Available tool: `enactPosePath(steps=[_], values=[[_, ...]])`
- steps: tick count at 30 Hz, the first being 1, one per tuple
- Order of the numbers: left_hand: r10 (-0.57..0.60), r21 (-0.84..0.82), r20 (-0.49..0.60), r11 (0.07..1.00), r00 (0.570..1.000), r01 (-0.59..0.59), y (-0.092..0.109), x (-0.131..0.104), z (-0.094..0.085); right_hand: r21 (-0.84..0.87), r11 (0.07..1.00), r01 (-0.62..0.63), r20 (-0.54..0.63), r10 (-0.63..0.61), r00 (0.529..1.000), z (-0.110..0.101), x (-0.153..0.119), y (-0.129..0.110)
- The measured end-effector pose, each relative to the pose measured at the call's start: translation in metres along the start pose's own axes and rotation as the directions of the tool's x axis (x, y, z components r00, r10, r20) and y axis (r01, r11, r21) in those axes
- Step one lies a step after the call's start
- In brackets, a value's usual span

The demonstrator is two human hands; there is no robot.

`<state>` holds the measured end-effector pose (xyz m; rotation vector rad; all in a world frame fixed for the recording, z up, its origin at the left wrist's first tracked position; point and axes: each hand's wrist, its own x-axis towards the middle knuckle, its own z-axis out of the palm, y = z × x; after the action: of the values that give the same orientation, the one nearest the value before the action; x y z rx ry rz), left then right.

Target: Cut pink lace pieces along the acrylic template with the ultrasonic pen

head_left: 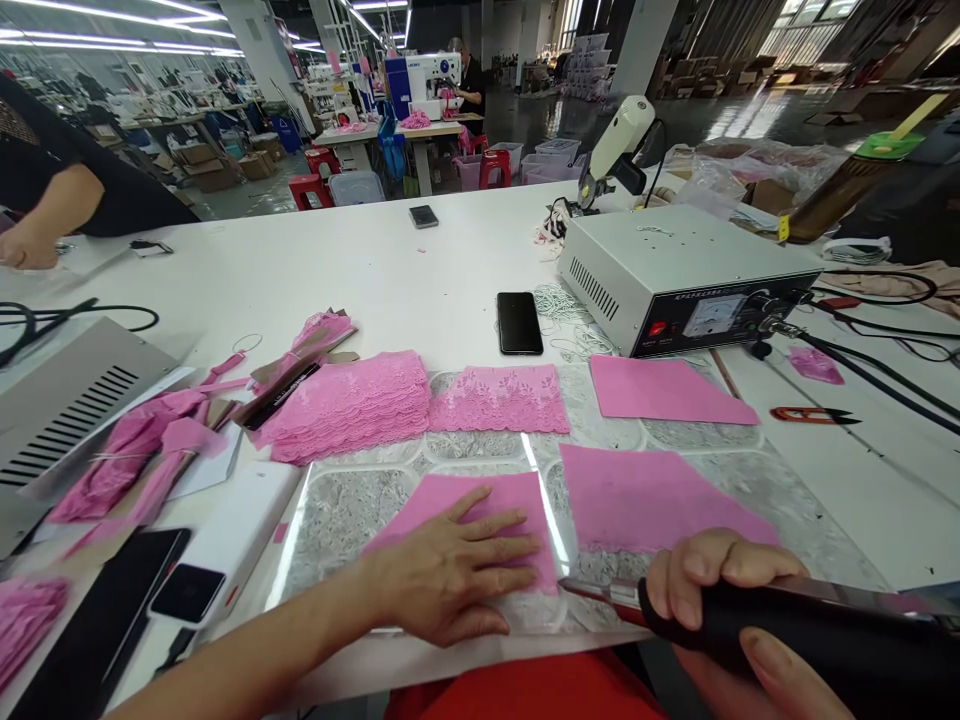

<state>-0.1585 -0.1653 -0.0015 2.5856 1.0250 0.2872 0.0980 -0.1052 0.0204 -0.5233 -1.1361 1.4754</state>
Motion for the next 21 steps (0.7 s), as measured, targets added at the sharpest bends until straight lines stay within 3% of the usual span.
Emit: enactPosePath(steps=[13, 21], values=[[0.000, -0.026, -0.019, 1.000, 1.000, 0.000, 0.0015, 0.0009, -0.0020, -0.030, 1.000, -0.003, 0.035, 0.004, 0.999, 0.0066, 0.0006, 0.0015], [-0.017, -0.001, 0.038, 1.000, 0.999, 0.017, 0.0034, 0.0013, -0.0027, -0.071, 0.997, -0.023, 0.050, 0.027, 0.998, 0.0083, 0.0000, -0.0015]])
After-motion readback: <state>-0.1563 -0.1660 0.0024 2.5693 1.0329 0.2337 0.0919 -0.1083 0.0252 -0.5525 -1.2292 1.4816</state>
